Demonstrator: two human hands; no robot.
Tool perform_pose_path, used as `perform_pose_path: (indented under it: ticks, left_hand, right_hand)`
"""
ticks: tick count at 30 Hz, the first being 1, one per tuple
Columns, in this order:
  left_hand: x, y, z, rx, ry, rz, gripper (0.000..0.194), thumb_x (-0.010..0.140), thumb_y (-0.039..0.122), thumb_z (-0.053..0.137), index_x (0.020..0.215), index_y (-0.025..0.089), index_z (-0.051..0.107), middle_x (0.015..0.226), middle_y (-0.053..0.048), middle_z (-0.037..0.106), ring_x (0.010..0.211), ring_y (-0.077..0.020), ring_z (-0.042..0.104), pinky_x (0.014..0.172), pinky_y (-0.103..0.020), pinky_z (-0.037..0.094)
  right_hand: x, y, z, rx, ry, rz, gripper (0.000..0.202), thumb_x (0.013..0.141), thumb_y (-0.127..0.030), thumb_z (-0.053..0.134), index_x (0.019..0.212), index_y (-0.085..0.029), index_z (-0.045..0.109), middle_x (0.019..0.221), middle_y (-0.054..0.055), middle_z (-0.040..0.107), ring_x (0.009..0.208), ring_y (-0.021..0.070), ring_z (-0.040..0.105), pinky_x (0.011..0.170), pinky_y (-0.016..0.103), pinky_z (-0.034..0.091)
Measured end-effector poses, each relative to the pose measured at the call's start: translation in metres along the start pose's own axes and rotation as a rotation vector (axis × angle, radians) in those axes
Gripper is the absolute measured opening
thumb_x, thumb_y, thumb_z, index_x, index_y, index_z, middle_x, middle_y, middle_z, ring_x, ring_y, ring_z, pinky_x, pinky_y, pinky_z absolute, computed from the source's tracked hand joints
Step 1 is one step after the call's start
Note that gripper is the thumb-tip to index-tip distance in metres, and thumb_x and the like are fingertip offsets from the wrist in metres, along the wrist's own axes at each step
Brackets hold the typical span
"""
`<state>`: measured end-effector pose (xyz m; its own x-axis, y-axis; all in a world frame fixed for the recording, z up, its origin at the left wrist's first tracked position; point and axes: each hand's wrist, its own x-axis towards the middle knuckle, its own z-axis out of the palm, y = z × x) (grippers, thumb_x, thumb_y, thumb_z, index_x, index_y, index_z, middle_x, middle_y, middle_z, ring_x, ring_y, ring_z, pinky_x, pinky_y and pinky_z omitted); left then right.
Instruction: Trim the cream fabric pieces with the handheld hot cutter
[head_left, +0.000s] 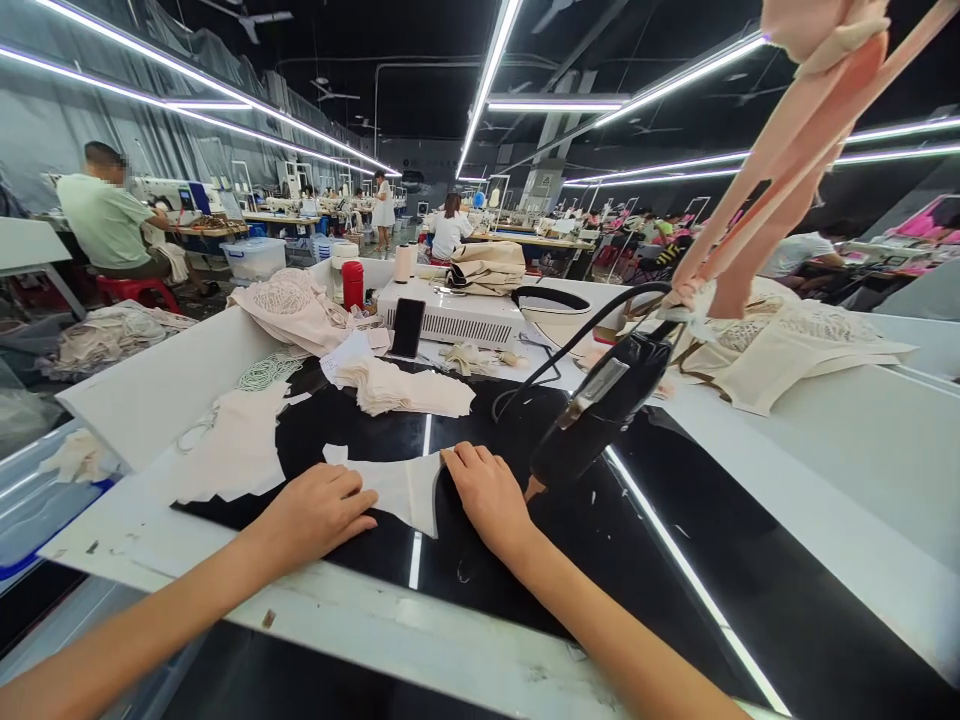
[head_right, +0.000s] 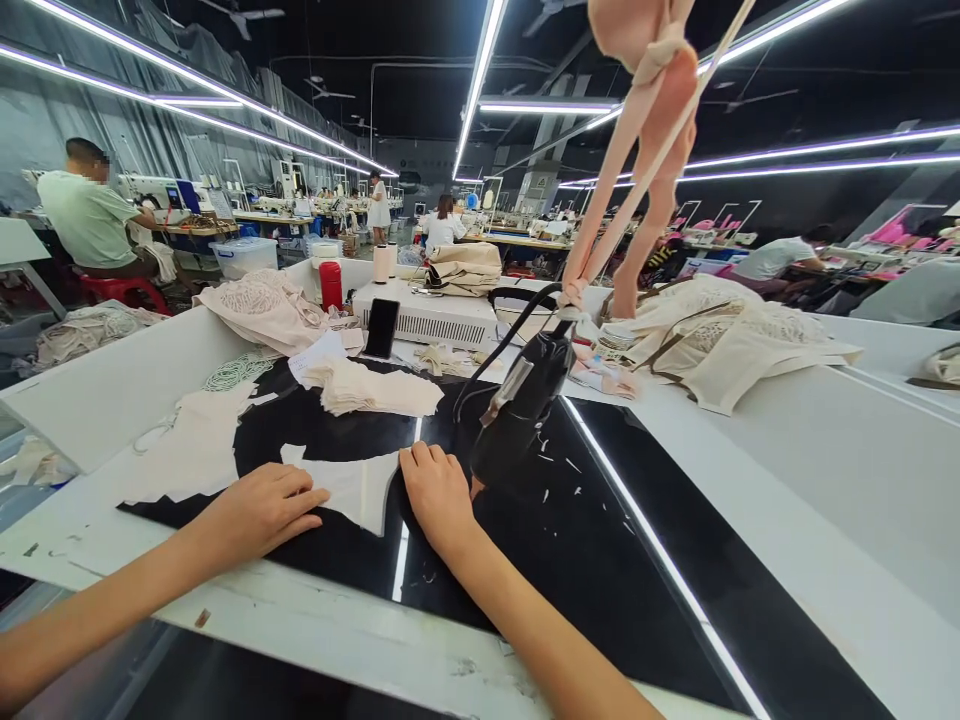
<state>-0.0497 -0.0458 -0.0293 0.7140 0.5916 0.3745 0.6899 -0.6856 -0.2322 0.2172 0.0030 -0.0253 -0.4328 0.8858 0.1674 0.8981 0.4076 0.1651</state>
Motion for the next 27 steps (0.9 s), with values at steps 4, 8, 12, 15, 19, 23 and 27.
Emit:
perform_pose_path:
  ticks: [4, 8, 12, 15, 19, 23, 27]
  left_hand:
    - [-0.019, -0.007, -0.004, 0.137, 0.038, -0.072, 0.050, 0.114, 0.035, 0.029, 0.080, 0.018, 0.062, 0.065, -0.001, 0.058, 0.059, -0.0208, 0.058, 0.059, -0.034, 0.039]
    - [-0.025, -0.009, -0.005, 0.096, 0.079, -0.172, 0.052, 0.114, 0.034, 0.032, 0.072, 0.019, 0.058, 0.063, -0.002, 0.058, 0.060, -0.0207, 0.057, 0.059, -0.034, 0.036]
    - [-0.011, -0.002, -0.005, -0.118, 0.116, -0.139, 0.039, 0.112, 0.028, 0.037, 0.093, 0.017, 0.069, 0.094, -0.006, 0.071, 0.087, -0.0220, 0.067, 0.079, -0.036, 0.050]
    - [0.004, 0.006, 0.003, -0.285, 0.132, -0.075, 0.031, 0.111, 0.026, 0.041, 0.112, 0.018, 0.071, 0.116, -0.008, 0.073, 0.110, -0.0233, 0.068, 0.097, -0.039, 0.054]
    - [0.014, 0.015, 0.018, -0.411, 0.107, -0.055, 0.029, 0.109, 0.024, 0.045, 0.116, 0.020, 0.073, 0.121, -0.007, 0.074, 0.114, -0.0230, 0.069, 0.103, -0.041, 0.056]
    - [0.010, 0.017, 0.024, -0.444, 0.134, -0.073, 0.031, 0.109, 0.022, 0.045, 0.116, 0.020, 0.074, 0.120, -0.007, 0.075, 0.113, -0.0231, 0.070, 0.101, -0.040, 0.058]
    - [0.004, 0.015, 0.028, -0.477, 0.139, -0.097, 0.033, 0.110, 0.027, 0.043, 0.119, 0.021, 0.074, 0.124, -0.007, 0.075, 0.116, -0.0230, 0.070, 0.102, -0.039, 0.058]
  right_hand:
    - [0.001, -0.002, -0.001, -0.002, -0.010, 0.030, 0.031, 0.103, -0.009, 0.043, 0.119, -0.019, 0.067, 0.115, 0.013, 0.069, 0.103, 0.0271, 0.062, 0.080, 0.036, 0.045]
    - [0.002, -0.004, -0.001, -0.004, -0.019, 0.060, 0.025, 0.104, -0.012, 0.049, 0.121, -0.017, 0.066, 0.117, 0.011, 0.068, 0.104, 0.0245, 0.064, 0.084, 0.037, 0.051]
    - [0.002, -0.004, -0.002, -0.012, -0.024, 0.076, 0.024, 0.103, -0.027, 0.061, 0.125, -0.019, 0.064, 0.121, 0.007, 0.067, 0.107, 0.0225, 0.066, 0.091, 0.042, 0.058]
    - [0.001, -0.004, -0.003, -0.017, -0.024, 0.082, 0.027, 0.101, -0.031, 0.064, 0.126, -0.019, 0.064, 0.124, 0.008, 0.067, 0.109, 0.0230, 0.067, 0.092, 0.043, 0.059]
    - [0.001, -0.004, -0.004, -0.022, -0.022, 0.089, 0.030, 0.101, -0.032, 0.064, 0.128, -0.019, 0.063, 0.126, 0.009, 0.067, 0.110, 0.0234, 0.068, 0.093, 0.044, 0.060]
    - [0.000, -0.005, -0.003, -0.023, -0.021, 0.092, 0.030, 0.101, -0.033, 0.064, 0.128, -0.019, 0.064, 0.127, 0.009, 0.067, 0.109, 0.0231, 0.069, 0.092, 0.044, 0.061]
    - [0.000, -0.005, -0.002, -0.019, -0.016, 0.094, 0.031, 0.101, -0.033, 0.064, 0.128, -0.019, 0.063, 0.127, 0.009, 0.067, 0.109, 0.0233, 0.069, 0.092, 0.044, 0.061]
